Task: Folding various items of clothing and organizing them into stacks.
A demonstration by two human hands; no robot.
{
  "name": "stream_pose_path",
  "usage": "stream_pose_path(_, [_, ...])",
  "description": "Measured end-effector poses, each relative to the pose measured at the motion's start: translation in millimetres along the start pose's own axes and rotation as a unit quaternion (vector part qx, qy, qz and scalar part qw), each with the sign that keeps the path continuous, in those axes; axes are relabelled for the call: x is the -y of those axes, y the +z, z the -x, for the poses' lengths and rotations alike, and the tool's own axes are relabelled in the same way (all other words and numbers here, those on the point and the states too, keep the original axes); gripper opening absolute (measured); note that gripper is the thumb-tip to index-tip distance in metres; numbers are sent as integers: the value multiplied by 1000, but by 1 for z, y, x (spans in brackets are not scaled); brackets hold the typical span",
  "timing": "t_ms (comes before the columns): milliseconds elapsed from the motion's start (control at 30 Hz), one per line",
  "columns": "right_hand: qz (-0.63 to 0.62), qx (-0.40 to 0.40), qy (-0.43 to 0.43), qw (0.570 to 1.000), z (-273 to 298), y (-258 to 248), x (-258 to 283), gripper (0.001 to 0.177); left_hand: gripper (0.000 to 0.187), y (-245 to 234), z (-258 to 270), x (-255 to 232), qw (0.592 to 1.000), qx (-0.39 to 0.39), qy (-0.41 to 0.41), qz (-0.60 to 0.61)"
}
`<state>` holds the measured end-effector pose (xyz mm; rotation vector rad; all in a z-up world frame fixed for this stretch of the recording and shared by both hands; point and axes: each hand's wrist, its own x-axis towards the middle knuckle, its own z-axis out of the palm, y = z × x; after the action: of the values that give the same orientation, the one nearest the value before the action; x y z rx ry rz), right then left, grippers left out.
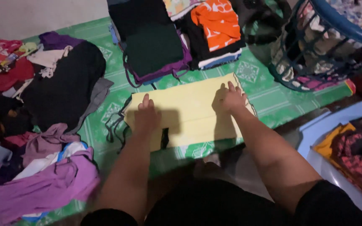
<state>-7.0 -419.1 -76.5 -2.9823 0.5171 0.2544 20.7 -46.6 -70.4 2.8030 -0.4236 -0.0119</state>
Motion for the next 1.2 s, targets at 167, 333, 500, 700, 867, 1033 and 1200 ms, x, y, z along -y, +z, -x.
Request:
stream_pose_path(167, [62,52,-3,997,-34,-24,10,63,50,4,-38,12,995,77,-44,-36])
stream_pose_path(333, [42,36,-39,998,-66,-23,9,89,59,13,-71,21,992,103,-70,-29])
stream_pose_path(500, [105,85,-153,979,-140,42,-22,59,48,-10,-97,17,966,219,-83,-110])
stream_pose_path(700, [28,10,-189,981,-190,82,-59,58,47,-26,-109,20,953,251,-171,-21])
stream_pose_path(867, [60,42,-135,988,-152,18,-28,72,48,-58,-105,-2,964,187,-185,27])
stream_pose_path(1033, [-18,-43,-126,991,-95,-7,-29,52,49,-29,-95,11,980,126,-152,-4])
stream_pose_path(1200, [-39,-155,-129,979,-55,8,-38,44,36,-17,-49,19,996,28,-82,-29])
